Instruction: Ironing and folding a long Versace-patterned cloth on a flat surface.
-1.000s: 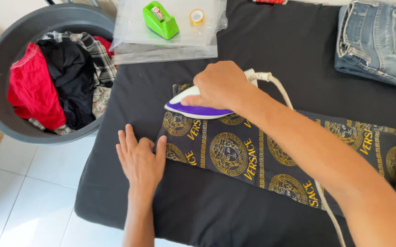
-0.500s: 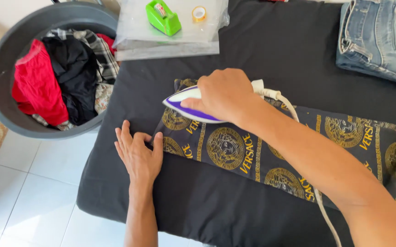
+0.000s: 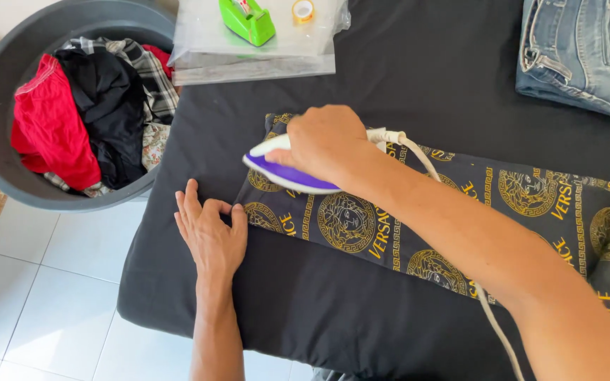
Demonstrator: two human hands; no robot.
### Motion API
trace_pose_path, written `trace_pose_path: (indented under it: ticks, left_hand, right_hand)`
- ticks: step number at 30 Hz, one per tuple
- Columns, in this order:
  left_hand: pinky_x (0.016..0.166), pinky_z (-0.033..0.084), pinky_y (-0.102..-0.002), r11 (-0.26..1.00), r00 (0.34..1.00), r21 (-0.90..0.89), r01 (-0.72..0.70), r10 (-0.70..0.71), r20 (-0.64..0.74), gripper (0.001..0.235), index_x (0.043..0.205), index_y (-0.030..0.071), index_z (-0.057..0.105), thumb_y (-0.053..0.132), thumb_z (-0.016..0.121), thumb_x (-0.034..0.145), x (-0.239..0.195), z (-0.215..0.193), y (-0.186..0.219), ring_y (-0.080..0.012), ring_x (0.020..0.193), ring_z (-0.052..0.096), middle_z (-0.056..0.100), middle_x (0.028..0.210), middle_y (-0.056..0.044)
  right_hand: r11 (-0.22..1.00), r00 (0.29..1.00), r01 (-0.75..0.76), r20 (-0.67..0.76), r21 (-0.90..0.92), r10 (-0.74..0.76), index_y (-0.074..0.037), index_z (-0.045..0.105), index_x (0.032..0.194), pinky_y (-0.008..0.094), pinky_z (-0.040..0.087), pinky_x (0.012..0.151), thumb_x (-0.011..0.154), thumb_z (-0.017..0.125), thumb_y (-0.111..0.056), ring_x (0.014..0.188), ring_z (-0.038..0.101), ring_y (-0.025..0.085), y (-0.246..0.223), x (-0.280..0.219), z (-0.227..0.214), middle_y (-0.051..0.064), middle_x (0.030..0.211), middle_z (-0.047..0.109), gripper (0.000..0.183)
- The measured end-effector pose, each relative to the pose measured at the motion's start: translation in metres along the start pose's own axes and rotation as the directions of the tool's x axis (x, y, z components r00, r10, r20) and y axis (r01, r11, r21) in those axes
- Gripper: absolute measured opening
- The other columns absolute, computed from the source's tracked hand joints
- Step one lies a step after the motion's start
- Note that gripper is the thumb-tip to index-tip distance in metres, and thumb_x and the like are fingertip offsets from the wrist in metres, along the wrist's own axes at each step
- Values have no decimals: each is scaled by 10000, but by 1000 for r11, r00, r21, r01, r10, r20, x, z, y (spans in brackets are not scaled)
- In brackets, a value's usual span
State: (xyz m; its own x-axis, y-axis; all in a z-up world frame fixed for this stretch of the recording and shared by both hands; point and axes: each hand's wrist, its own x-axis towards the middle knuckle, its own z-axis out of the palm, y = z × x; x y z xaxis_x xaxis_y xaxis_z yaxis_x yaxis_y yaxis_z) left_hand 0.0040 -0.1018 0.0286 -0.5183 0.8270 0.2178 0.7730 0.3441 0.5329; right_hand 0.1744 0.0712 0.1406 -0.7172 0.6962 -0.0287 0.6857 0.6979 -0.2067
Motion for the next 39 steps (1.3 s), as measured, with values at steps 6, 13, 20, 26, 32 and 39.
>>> trace_pose_path:
  ticks: [6, 13, 20, 26, 32, 39]
  left_hand:
    - [1217, 172, -616, 1000, 1000, 0, -11, 11, -8, 185, 857, 34, 662, 208, 724, 869, 0, 4, -6, -496, 1523, 241, 364, 1608, -279]
    - [1216, 174, -616, 1000, 1000, -3, -27, 27, -15, 188, 857, 34, 660, 210, 725, 867, 0, 4, -6, -498, 1523, 241, 363, 1605, -283]
    - [1213, 175, -612, 1000, 1000, -10, -18, 18, -18, 196, 857, 28, 655, 211, 723, 866, 1, 2, -4, -495, 1516, 243, 367, 1600, -284]
    - [1186, 242, -617, 994, 989, -94, -57, 43, -141, 147, 977, 15, 656, 160, 660, 958, 1, 8, -12, -490, 1479, 346, 471, 1538, -285]
    - [1138, 351, -562, 989, 971, -126, -83, 51, -234, 141, 1004, 5, 646, 146, 639, 999, 2, 2, -11, -471, 1388, 492, 586, 1422, -278]
    - [1093, 386, -551, 983, 965, -162, -81, 37, -258, 162, 996, -28, 630, 133, 645, 997, 3, -2, -9, -484, 1331, 533, 623, 1364, -287]
  right_hand:
    - [998, 990, 55, 134, -13, -53, -76, 794, 773, 477, 561, 640, 824, 664, -698, 725, 725, 370, -9, -2, -7, 170, 739, 726, 637]
    - [990, 988, 114, 117, -87, -103, -47, 780, 750, 464, 566, 648, 819, 675, -706, 728, 726, 364, -10, -7, -4, 183, 734, 729, 671]
    - [995, 993, 81, 91, -59, -75, -55, 781, 766, 470, 566, 647, 864, 631, -691, 730, 726, 360, -8, -13, -5, 178, 755, 733, 660]
    - [996, 990, 86, 112, -36, -82, -52, 767, 772, 487, 561, 646, 872, 600, -724, 711, 721, 373, -13, -34, -20, 184, 717, 722, 699]
    - [994, 984, 112, 139, 22, -114, -60, 762, 778, 479, 559, 608, 858, 628, -678, 668, 720, 364, -45, -43, 4, 166, 682, 718, 637]
    - [989, 986, 145, 77, 41, -148, -59, 769, 770, 466, 561, 598, 871, 653, -626, 668, 726, 348, -56, -33, 13, 160, 693, 722, 588]
